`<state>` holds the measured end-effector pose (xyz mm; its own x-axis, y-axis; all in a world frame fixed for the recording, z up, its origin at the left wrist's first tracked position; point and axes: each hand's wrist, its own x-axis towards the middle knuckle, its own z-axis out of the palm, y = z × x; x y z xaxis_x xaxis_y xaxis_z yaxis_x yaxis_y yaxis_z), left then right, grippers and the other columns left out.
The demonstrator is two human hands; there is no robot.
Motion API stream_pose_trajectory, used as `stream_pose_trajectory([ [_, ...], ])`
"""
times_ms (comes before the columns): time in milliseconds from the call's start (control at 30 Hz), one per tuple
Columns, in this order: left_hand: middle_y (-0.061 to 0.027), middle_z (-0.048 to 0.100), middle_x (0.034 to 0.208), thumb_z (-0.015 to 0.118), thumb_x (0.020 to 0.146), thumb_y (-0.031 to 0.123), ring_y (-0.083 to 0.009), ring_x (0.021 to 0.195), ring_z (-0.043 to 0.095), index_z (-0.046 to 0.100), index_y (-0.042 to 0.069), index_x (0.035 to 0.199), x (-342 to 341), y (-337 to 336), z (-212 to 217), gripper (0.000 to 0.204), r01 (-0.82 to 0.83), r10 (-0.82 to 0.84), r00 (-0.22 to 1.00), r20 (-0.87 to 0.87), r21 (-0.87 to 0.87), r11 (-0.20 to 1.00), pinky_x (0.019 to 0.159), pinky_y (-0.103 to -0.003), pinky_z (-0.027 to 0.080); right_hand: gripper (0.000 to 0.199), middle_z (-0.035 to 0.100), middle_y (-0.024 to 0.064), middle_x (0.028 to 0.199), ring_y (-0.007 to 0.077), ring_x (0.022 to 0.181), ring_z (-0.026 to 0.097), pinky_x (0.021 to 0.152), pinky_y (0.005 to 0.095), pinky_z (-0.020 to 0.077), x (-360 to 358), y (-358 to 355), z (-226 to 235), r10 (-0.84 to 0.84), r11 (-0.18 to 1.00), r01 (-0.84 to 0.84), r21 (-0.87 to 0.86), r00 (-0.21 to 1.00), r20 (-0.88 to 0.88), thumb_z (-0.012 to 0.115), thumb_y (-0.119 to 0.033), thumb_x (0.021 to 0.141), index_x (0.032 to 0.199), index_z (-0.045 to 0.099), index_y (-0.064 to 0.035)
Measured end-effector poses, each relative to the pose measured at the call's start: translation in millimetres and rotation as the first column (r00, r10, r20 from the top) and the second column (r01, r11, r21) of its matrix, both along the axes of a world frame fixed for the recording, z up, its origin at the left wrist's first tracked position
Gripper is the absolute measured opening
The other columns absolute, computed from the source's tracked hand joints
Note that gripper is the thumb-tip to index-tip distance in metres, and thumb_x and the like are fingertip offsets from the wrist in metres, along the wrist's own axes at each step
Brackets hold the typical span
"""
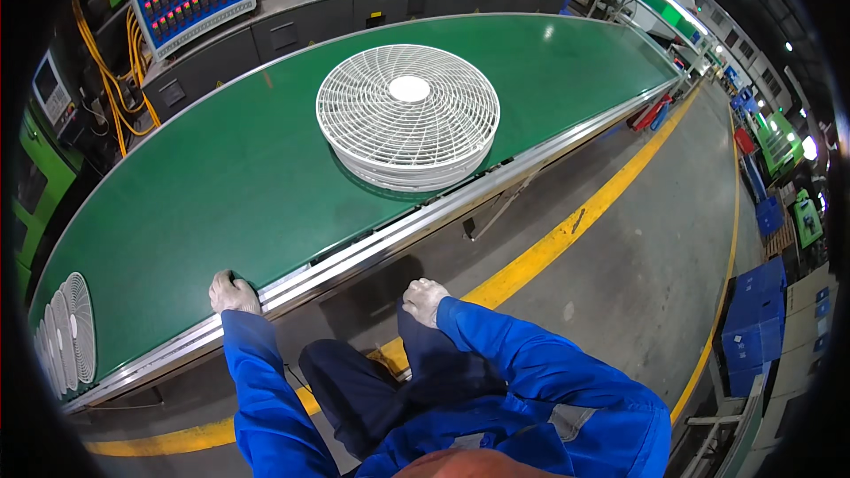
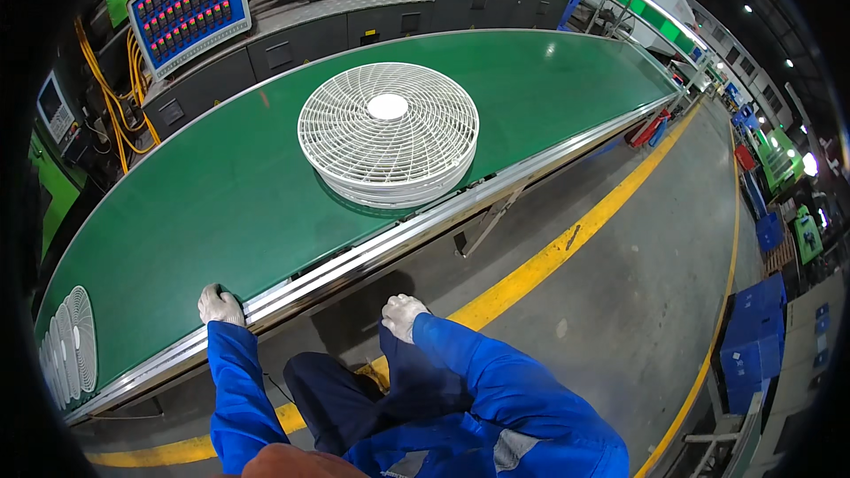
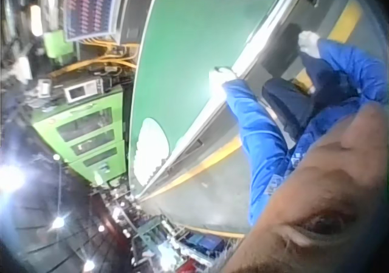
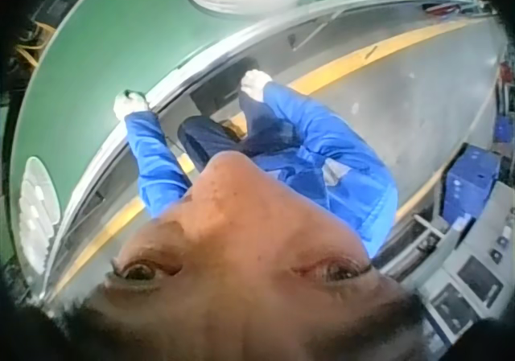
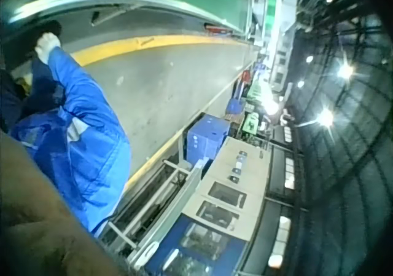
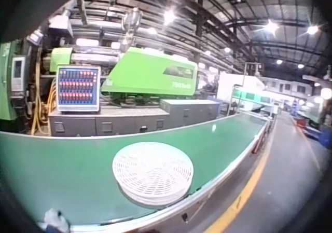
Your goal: The person picks up a fan cover from the conveyor belt, turns it over, and presses down on the center of it before pushing it back.
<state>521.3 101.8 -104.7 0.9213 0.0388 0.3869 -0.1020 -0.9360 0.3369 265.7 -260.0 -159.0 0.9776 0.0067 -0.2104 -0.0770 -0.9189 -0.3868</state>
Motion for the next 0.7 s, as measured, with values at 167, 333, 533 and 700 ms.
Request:
stream_pose_trajectory([
  [167, -0.0154, 0.066, 0.128, 0.056, 0.089, 0.014, -0.0369, 0.123, 0.058, 0.067, 0.003, 0.118, -0.2, 1.0, 1.2, 0.033, 0.009, -0.009, 1.000, 0.001, 0.000, 1.000, 0.107, -0.048, 0.045, 0.029, 0.069, 0.0165, 0.111, 0.0360, 0.112, 0.062, 0.101, 0.0468, 0.0496, 0.6, -0.1, -3.3, 0.004, 1.000, -0.004, -0.012, 1.000, -0.002, 0.061, -0.030, 0.095, 0.104, 0.077, -0.0069],
  [333, -0.0163, 0.066, 0.129, 0.056, 0.090, 0.014, -0.0370, 0.124, 0.057, 0.067, 0.003, 0.119, -2.5, -1.2, 6.2, 0.033, 0.012, -0.012, 1.000, -0.024, -0.004, 1.000, 0.107, -0.048, 0.045, 0.030, 0.068, 0.0165, 0.111, 0.0360, 0.111, 0.062, 0.100, 0.0466, 0.0496, 0.3, -1.1, -4.4, 0.005, 1.000, -0.005, -0.007, 1.000, 0.004, 0.061, -0.030, 0.095, 0.104, 0.077, -0.0072],
  [533, -0.0166, 0.065, 0.130, 0.056, 0.090, 0.014, -0.0372, 0.124, 0.057, 0.067, 0.003, 0.120, -3.0, -1.4, 8.3, 0.034, -0.001, 0.001, 0.999, -0.048, 0.001, 1.000, 0.108, -0.048, 0.045, 0.029, 0.068, 0.0164, 0.111, 0.0361, 0.112, 0.062, 0.100, 0.0467, 0.0497, 0.6, -0.1, -4.9, 0.001, 1.000, -0.001, -0.008, 1.000, 0.004, 0.061, -0.030, 0.095, 0.105, 0.077, -0.0078],
  [700, -0.0167, 0.065, 0.131, 0.056, 0.090, 0.015, -0.0373, 0.125, 0.057, 0.066, 0.003, 0.121, -1.2, 0.6, 4.2, 0.035, 0.005, -0.005, 0.999, -0.032, 0.009, 1.000, 0.108, -0.048, 0.044, 0.029, 0.069, 0.0166, 0.110, 0.0362, 0.111, 0.062, 0.100, 0.0467, 0.0500, 1.3, -0.7, -3.3, 0.005, 1.000, -0.005, -0.014, 1.000, -0.008, 0.061, -0.030, 0.094, 0.104, 0.077, -0.0077],
])
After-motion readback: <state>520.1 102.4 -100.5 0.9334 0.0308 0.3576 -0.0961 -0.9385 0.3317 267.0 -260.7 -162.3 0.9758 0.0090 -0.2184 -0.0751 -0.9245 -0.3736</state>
